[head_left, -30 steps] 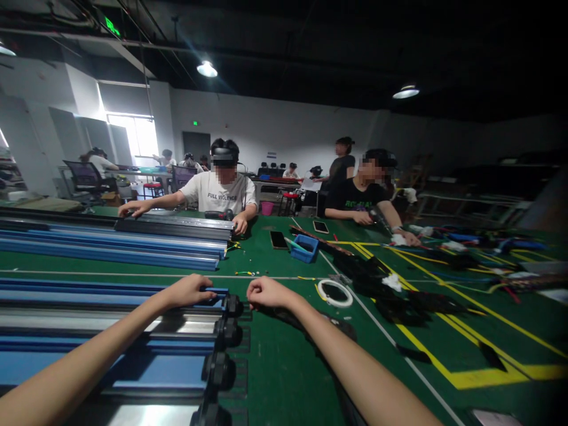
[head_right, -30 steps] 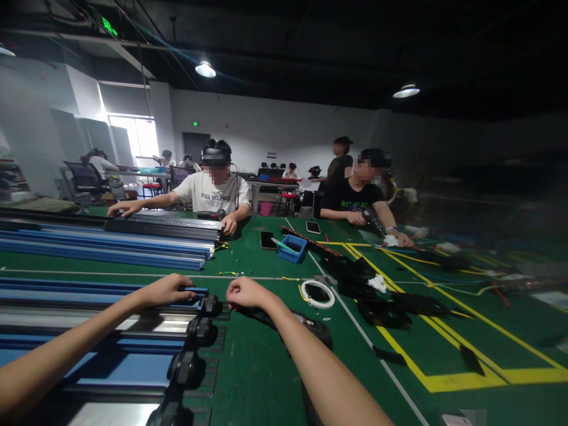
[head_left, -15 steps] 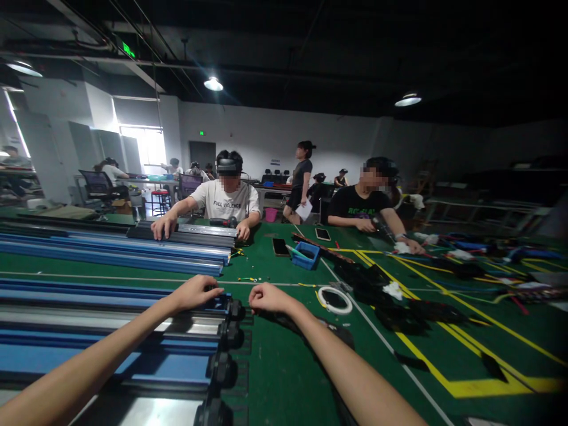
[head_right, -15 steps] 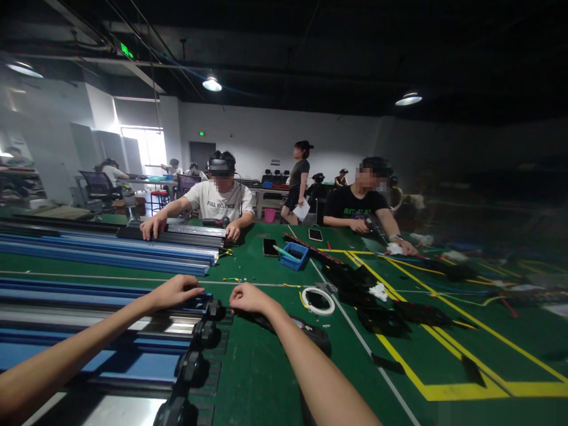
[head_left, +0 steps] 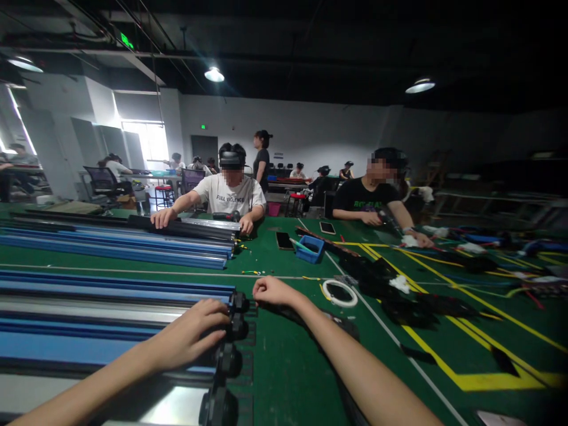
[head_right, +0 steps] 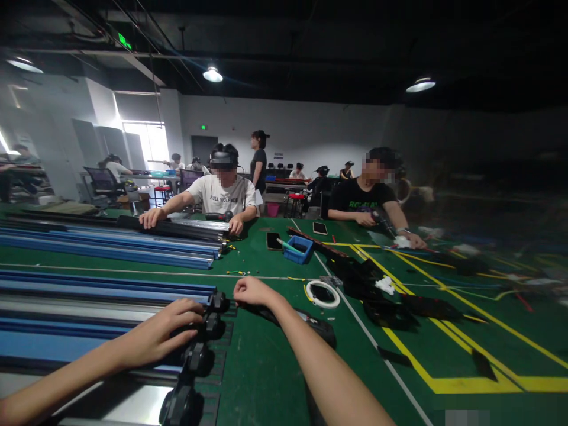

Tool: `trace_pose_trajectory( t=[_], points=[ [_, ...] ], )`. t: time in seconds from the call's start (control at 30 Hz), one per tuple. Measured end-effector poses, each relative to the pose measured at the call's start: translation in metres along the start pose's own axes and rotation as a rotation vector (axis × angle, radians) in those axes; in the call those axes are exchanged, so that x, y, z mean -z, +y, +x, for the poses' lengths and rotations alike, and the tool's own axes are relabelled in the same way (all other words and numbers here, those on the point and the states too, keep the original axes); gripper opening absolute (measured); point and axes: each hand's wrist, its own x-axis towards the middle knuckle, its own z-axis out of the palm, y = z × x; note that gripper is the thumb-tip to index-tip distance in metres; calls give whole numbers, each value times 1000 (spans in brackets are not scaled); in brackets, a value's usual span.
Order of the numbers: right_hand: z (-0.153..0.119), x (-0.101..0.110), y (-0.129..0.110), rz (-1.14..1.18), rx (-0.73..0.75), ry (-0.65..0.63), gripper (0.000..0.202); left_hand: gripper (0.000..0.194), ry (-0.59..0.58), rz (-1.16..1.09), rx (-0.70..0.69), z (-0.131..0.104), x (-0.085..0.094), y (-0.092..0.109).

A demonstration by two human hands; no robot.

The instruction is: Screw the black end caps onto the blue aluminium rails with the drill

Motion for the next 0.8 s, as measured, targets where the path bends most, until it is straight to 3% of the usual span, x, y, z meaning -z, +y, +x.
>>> trace_pose_trajectory(
  t=[0.17, 0.4, 0.5, 0.8],
  points=[
    [-1, 1, -2, 25, 12, 7, 25, 36, 6, 24, 24, 0, -2, -8],
    [-2, 2, -2, 122, 59, 32, 8, 48, -118, 40, 108, -8, 1, -13],
    [-1, 2, -4, 160, 60, 35, 5, 52, -179, 0, 94, -11, 2, -17],
    [-5, 4, -11, 169, 61, 35, 9, 53, -194, -24, 17, -12, 7, -16]
  ],
)
